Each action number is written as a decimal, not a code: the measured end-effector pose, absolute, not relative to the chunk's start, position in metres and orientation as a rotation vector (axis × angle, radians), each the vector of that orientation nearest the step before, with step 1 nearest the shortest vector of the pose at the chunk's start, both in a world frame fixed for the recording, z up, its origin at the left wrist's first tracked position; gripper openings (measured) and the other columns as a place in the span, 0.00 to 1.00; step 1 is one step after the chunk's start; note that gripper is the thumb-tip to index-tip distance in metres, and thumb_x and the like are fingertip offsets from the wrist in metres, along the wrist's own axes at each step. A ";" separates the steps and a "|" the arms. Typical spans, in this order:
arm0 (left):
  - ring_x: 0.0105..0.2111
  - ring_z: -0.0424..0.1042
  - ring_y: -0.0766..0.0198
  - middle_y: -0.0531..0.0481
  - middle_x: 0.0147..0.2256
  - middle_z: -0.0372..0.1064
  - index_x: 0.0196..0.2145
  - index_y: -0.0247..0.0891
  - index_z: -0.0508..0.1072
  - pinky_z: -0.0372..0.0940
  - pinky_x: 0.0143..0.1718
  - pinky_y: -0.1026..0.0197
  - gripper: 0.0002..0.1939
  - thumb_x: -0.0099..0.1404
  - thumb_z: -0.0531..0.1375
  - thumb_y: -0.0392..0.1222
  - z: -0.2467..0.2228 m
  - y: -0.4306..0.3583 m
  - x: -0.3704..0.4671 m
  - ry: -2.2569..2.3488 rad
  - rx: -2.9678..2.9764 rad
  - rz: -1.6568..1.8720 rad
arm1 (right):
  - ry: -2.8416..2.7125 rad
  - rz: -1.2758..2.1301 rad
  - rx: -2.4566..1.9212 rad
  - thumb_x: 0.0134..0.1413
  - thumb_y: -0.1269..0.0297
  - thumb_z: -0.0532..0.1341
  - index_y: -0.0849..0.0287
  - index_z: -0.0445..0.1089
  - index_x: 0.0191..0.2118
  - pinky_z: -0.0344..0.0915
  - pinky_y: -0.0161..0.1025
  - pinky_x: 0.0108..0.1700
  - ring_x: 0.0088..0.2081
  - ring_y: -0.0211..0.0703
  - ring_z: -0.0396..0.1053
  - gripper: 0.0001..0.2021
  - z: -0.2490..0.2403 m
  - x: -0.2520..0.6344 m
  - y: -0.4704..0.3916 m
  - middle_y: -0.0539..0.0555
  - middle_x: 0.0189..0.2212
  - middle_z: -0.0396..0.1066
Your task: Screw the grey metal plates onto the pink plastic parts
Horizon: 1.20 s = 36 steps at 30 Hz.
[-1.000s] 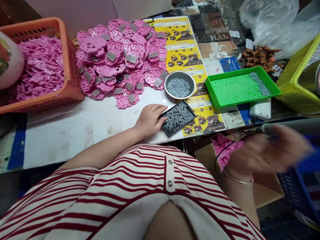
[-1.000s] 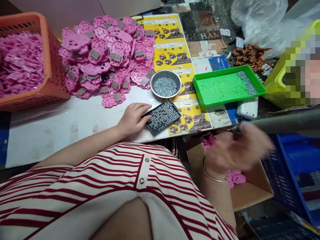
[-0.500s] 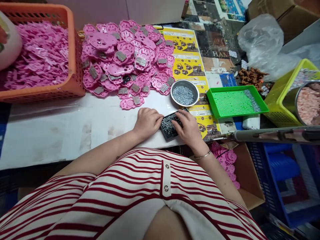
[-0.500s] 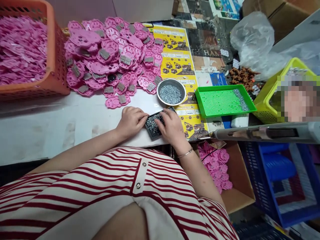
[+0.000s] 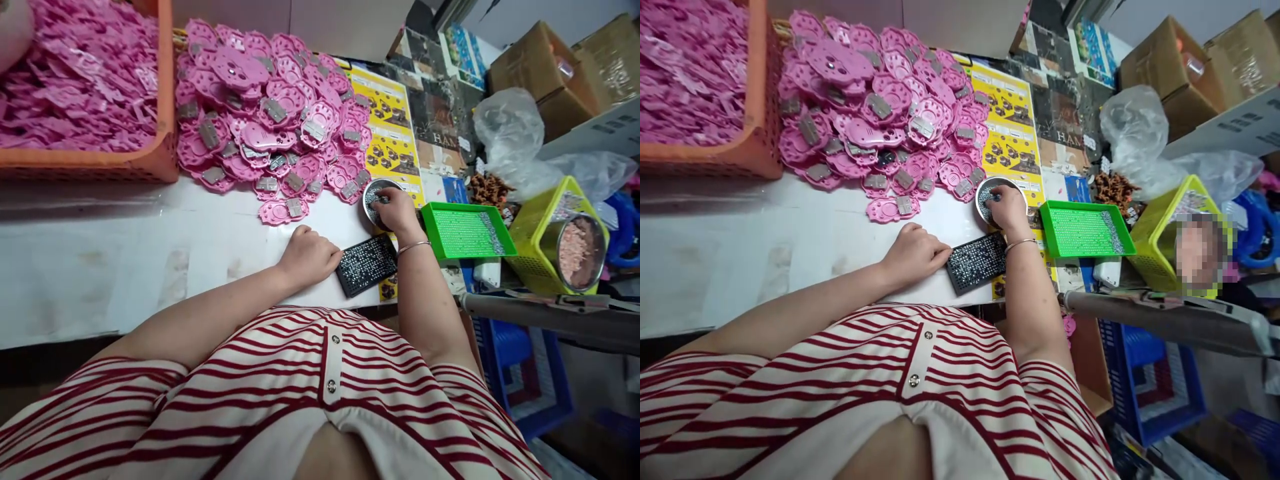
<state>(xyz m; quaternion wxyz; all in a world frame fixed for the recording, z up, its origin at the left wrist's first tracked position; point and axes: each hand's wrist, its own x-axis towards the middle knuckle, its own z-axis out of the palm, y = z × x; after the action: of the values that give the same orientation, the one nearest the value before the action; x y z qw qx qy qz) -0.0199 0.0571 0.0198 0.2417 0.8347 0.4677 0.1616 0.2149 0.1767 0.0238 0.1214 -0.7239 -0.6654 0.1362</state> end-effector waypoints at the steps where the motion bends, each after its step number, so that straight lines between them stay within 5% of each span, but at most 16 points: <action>1: 0.32 0.72 0.57 0.45 0.30 0.80 0.28 0.41 0.81 0.54 0.47 0.48 0.21 0.72 0.52 0.41 0.021 0.057 -0.020 1.281 2.275 0.443 | -1.895 0.434 -2.116 0.48 0.65 0.65 0.62 0.77 0.46 0.67 0.55 0.57 0.49 0.53 0.71 0.17 0.024 0.218 0.177 0.61 0.42 0.77; 11: 0.30 0.72 0.57 0.46 0.29 0.80 0.27 0.41 0.81 0.57 0.49 0.47 0.20 0.71 0.53 0.42 0.016 0.066 -0.021 1.333 2.170 0.545 | -1.389 0.754 -1.916 0.47 0.64 0.64 0.63 0.75 0.42 0.73 0.43 0.34 0.26 0.35 0.65 0.14 0.021 0.231 0.180 0.52 0.28 0.72; 23: 0.32 0.71 0.58 0.48 0.31 0.81 0.33 0.42 0.83 0.54 0.57 0.45 0.17 0.71 0.55 0.42 0.008 0.074 -0.020 1.337 2.006 0.673 | -1.587 1.082 -1.731 0.47 0.56 0.69 0.59 0.79 0.40 0.73 0.42 0.34 0.29 0.37 0.70 0.16 0.052 0.201 0.073 0.54 0.31 0.77; 31: 0.33 0.73 0.58 0.48 0.34 0.81 0.33 0.42 0.82 0.54 0.58 0.43 0.18 0.72 0.54 0.44 0.008 0.072 -0.023 1.308 2.024 0.660 | -1.973 0.772 -1.740 0.56 0.63 0.63 0.55 0.79 0.43 0.71 0.55 0.58 0.48 0.47 0.76 0.11 0.050 0.198 0.045 0.56 0.44 0.80; 36: 0.36 0.75 0.57 0.49 0.34 0.82 0.33 0.42 0.82 0.53 0.60 0.42 0.17 0.72 0.54 0.45 0.008 0.071 -0.023 1.298 1.998 0.681 | -2.150 0.668 -1.761 0.60 0.45 0.58 0.63 0.68 0.61 0.59 0.65 0.68 0.67 0.59 0.62 0.31 0.047 0.199 0.015 0.68 0.65 0.63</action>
<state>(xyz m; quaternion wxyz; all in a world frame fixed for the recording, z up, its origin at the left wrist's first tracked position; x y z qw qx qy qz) -0.0231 0.0711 0.0079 0.3259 0.7623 0.4953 0.2597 0.1992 0.0147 0.0474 0.1409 -0.6100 -0.7447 0.2314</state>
